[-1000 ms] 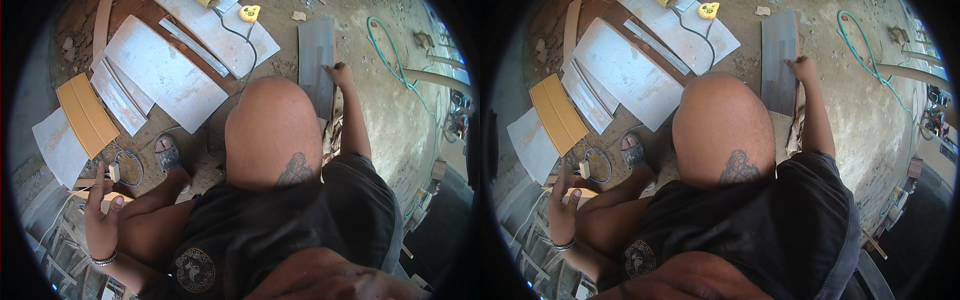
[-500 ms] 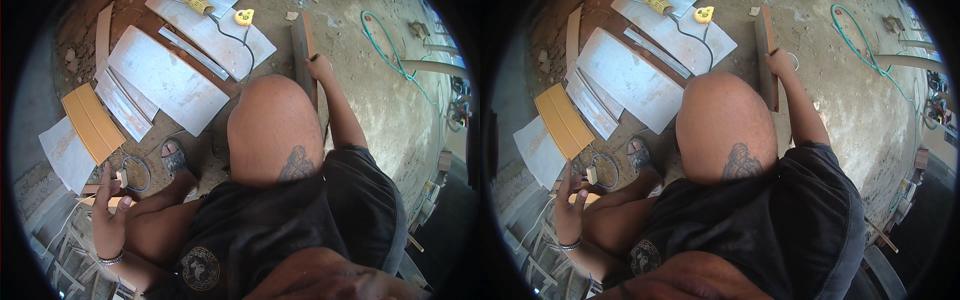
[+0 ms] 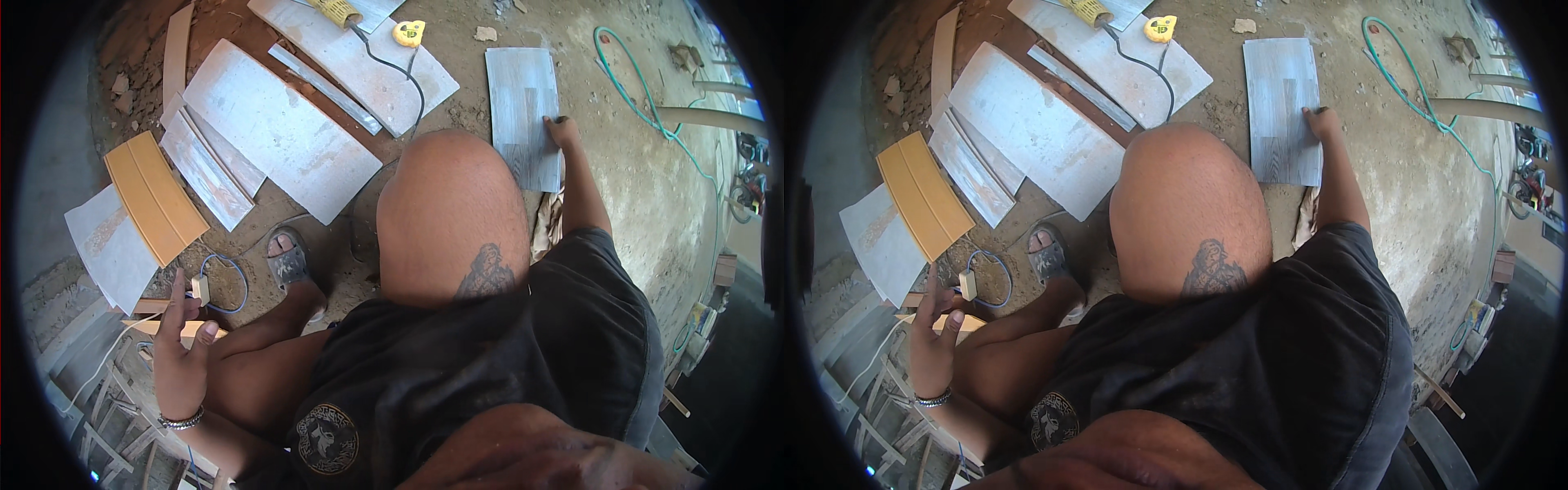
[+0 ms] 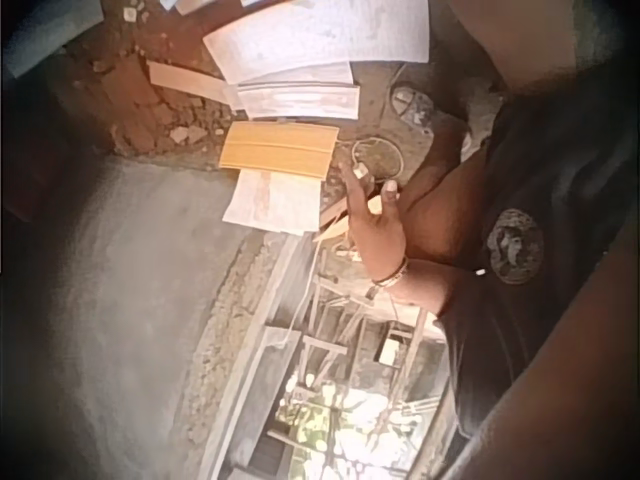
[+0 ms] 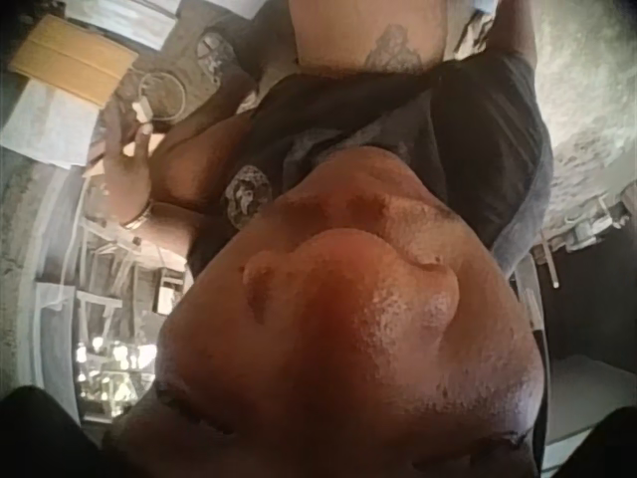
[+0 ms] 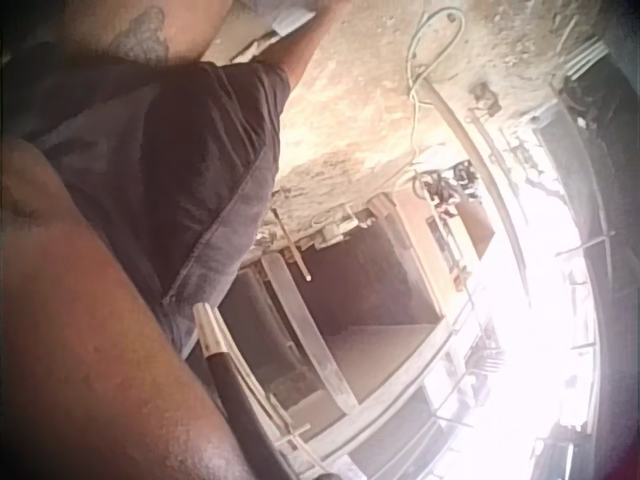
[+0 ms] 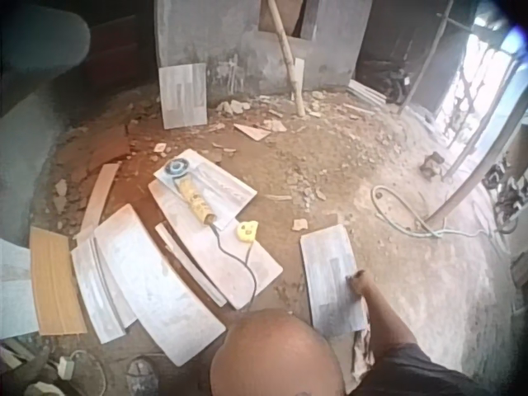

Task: Measuring and cutting ceramic floor tiles using a tape measure, marker, and hand-held angle grinder.

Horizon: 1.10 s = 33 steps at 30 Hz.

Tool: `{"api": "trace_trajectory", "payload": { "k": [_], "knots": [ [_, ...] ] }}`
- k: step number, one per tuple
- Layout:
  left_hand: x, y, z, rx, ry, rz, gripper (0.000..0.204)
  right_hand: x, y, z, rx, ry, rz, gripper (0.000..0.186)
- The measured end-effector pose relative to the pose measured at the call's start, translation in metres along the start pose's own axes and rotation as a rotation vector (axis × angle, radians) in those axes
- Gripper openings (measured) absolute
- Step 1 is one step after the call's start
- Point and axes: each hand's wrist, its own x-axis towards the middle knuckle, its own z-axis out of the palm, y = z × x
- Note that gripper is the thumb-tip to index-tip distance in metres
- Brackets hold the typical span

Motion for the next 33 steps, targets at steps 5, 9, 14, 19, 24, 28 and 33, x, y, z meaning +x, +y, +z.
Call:
{"api": "trace_trajectory", "payload": {
  "k": [5, 9, 14, 19, 24, 28, 33],
  "knots": [
    [0.003, 0.001, -0.001, 0.005, -0.036, 0.078, 0.079, -0.017, -0.03, -0.009, -0.447, 0.291, 0.049, 0.08],
    [0.004, 0.008, -0.003, 0.015, -0.009, 0.031, 0.08, -0.026, -0.127, -0.007, -0.366, 0.237, -0.067, 0.079],
    [0.007, 0.028, -0.008, 0.07, -0.025, 0.157, 0.081, -0.027, -0.292, 0.034, -0.181, -0.017, -0.509, 0.068],
    [0.014, 0.052, -0.003, 0.253, -0.21, 0.357, 0.079, -0.041, -0.454, 0.081, -0.15, -0.132, -0.835, 0.077],
    [0.012, 0.063, -0.01, 0.214, -0.255, 0.475, 0.079, -0.036, -0.551, 0.113, -0.42, -0.033, -0.815, 0.086],
    [0.005, 0.06, -0.024, 0.267, -0.142, 0.447, 0.081, -0.016, -0.571, 0.144, -0.252, -0.082, -0.683, 0.083],
    [0.011, 0.045, -0.031, 0.204, -0.207, 0.488, 0.083, -0.01, -0.545, 0.14, -0.199, -0.137, -0.69, 0.076]
  ]
}}
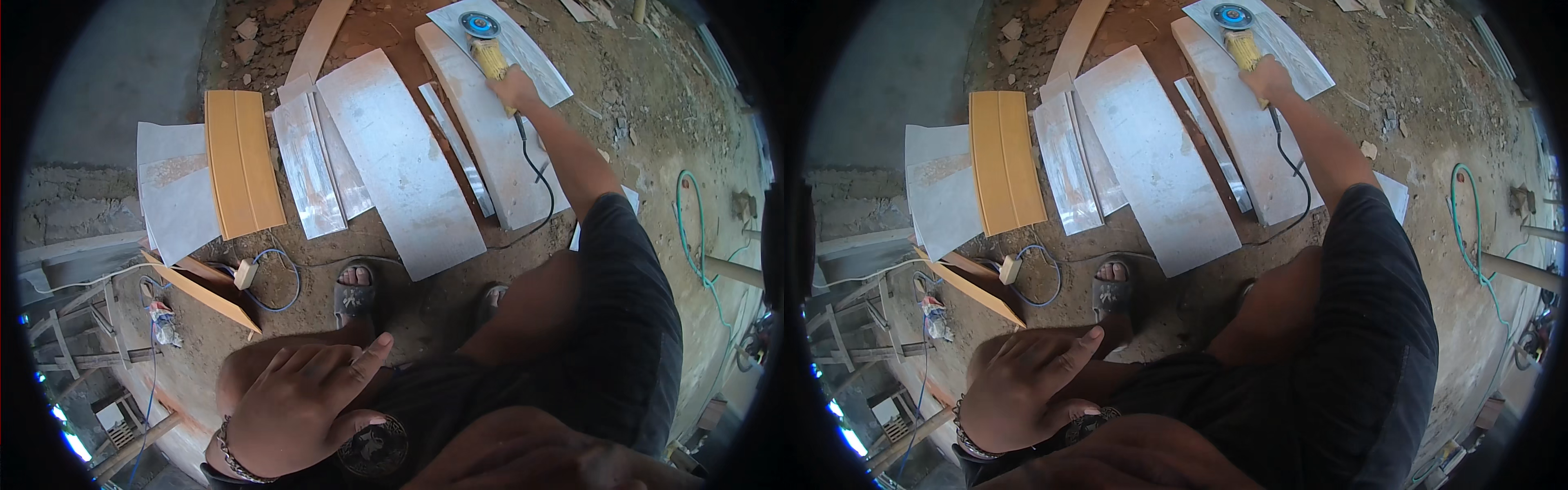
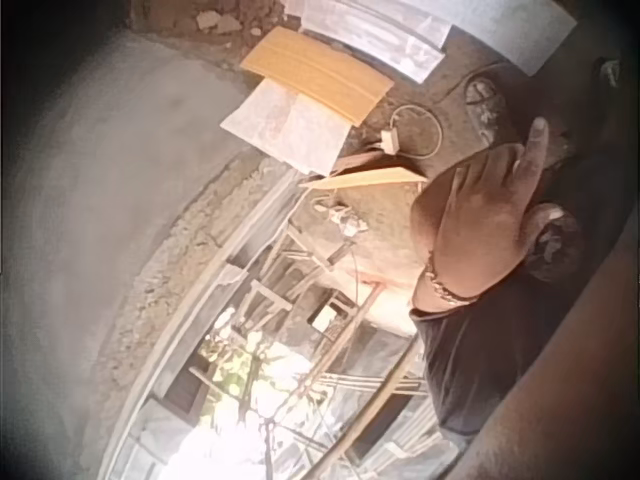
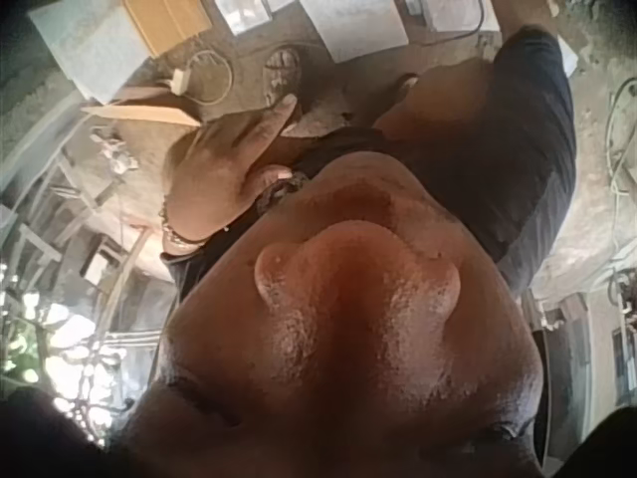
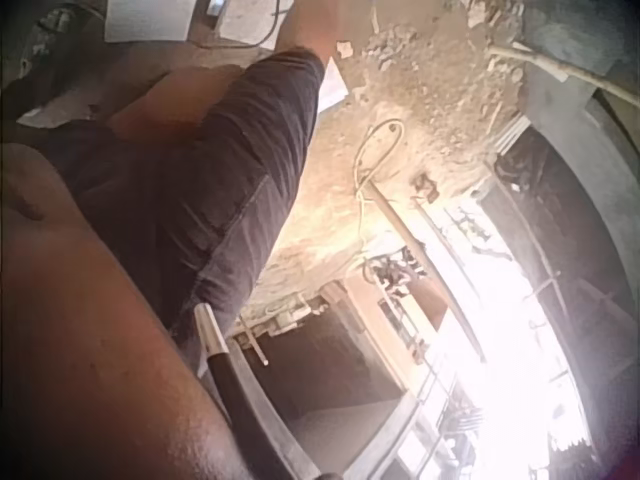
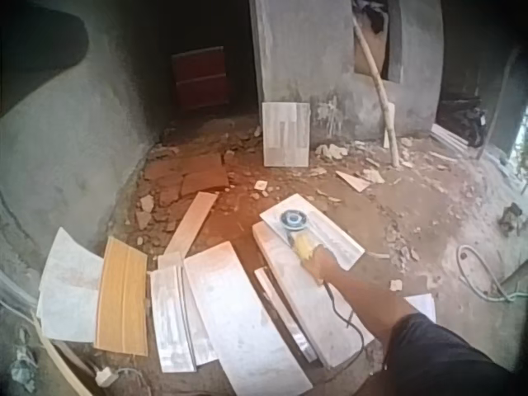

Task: Measuring and cutting ceramic floor tiles using a tape measure, marker, and hand-held angle grinder.

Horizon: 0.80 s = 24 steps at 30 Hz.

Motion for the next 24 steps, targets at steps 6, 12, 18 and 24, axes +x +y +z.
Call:
{"api": "trace_trajectory", "payload": {
  "k": [6, 12, 18, 24],
  "knots": [
    [-0.004, -0.019, -0.004, 0.023, -0.056, -0.094, 0.086, -0.16, 0.061, 0.002, 0.043, -0.024, -0.175, 0.06],
    [0.007, -0.034, -0.004, -0.016, -0.142, -0.071, 0.087, -0.254, 0.099, 0.028, -0.089, 0.002, -0.164, 0.057],
    [0.021, -0.046, -0.016, -0.029, -0.197, -0.148, 0.088, -0.264, 0.119, 0.021, -0.2, 0.077, -0.257, 0.076],
    [0.022, -0.051, -0.024, -0.07, -0.098, -0.104, 0.089, -0.103, 0.178, -0.033, 0.353, 0.033, 0.055, 0.079]
  ]
}}
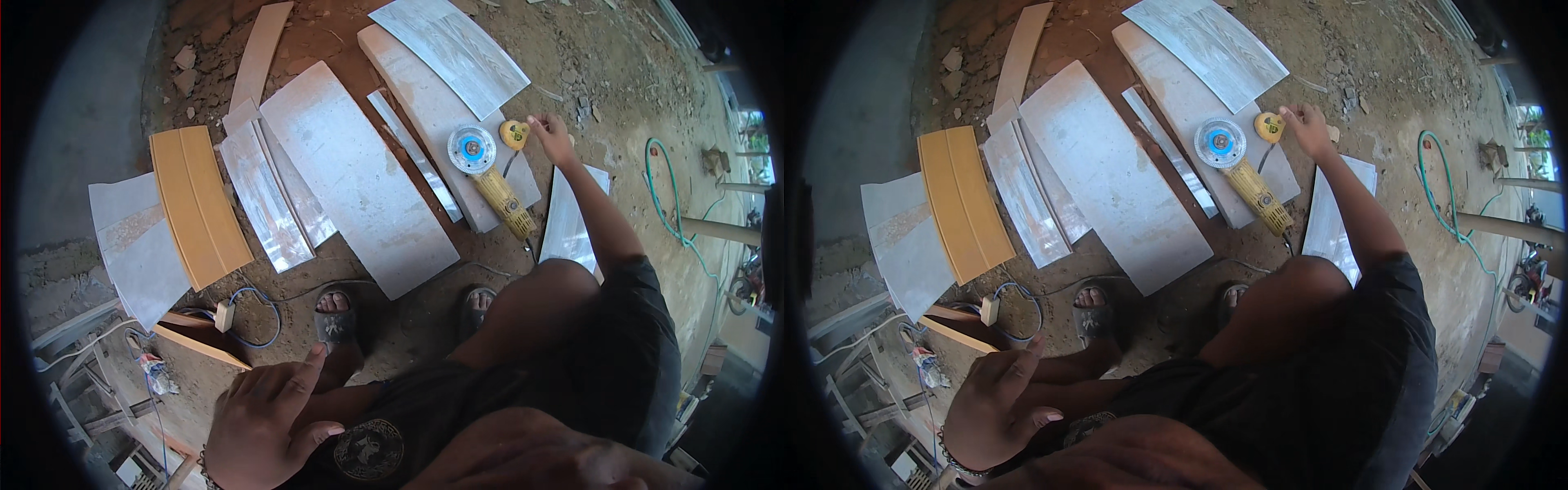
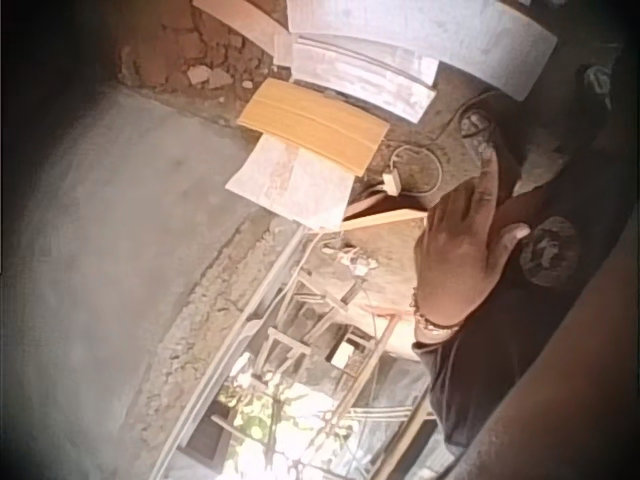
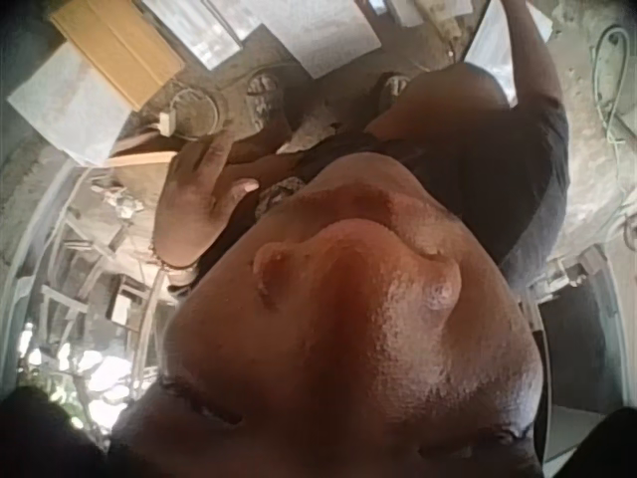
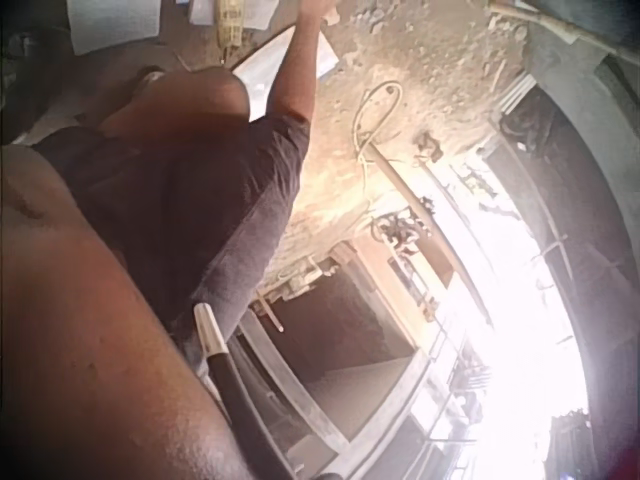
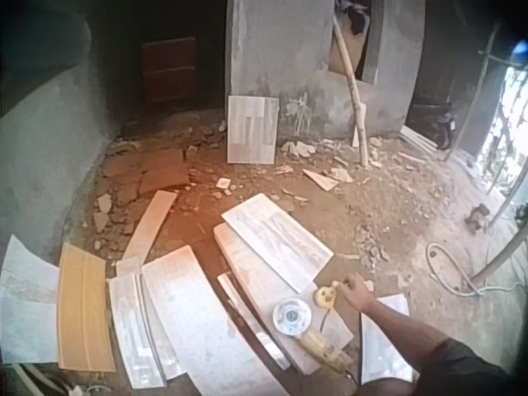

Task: Measuring and cutting ceramic floor tiles using a tape measure, marker, and hand-held angle grinder.

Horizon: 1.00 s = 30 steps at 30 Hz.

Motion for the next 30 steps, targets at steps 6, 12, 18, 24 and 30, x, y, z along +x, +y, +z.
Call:
{"api": "trace_trajectory", "payload": {
  "k": [6, 12, 18, 24, 30],
  "knots": [
    [-0.003, 0.013, 0.0, 0.044, 0.013, -0.065, 0.087, 0.131, -0.003, 0.032, 0.209, -0.114, 0.439, 0.1],
    [-0.029, 0.017, 0.011, 0.022, 0.14, 0.026, 0.087, 0.134, -0.065, 0.031, 0.76, 0.249, 0.365, 0.065],
    [-0.035, 0.015, 0.03, -0.02, 0.2, 0.051, 0.076, 0.137, -0.196, -0.04, 1.169, 0.199, 0.18, 0.036],
    [-0.039, 0.009, 0.033, -0.132, 0.164, -0.015, 0.067, 0.059, -0.318, -0.098, 0.779, 0.154, -0.332, 0.034],
    [-0.028, -0.016, 0.03, -0.083, 0.309, -0.066, 0.07, -0.022, -0.341, -0.158, 0.787, 0.088, -0.499, 0.037]
  ]
}}
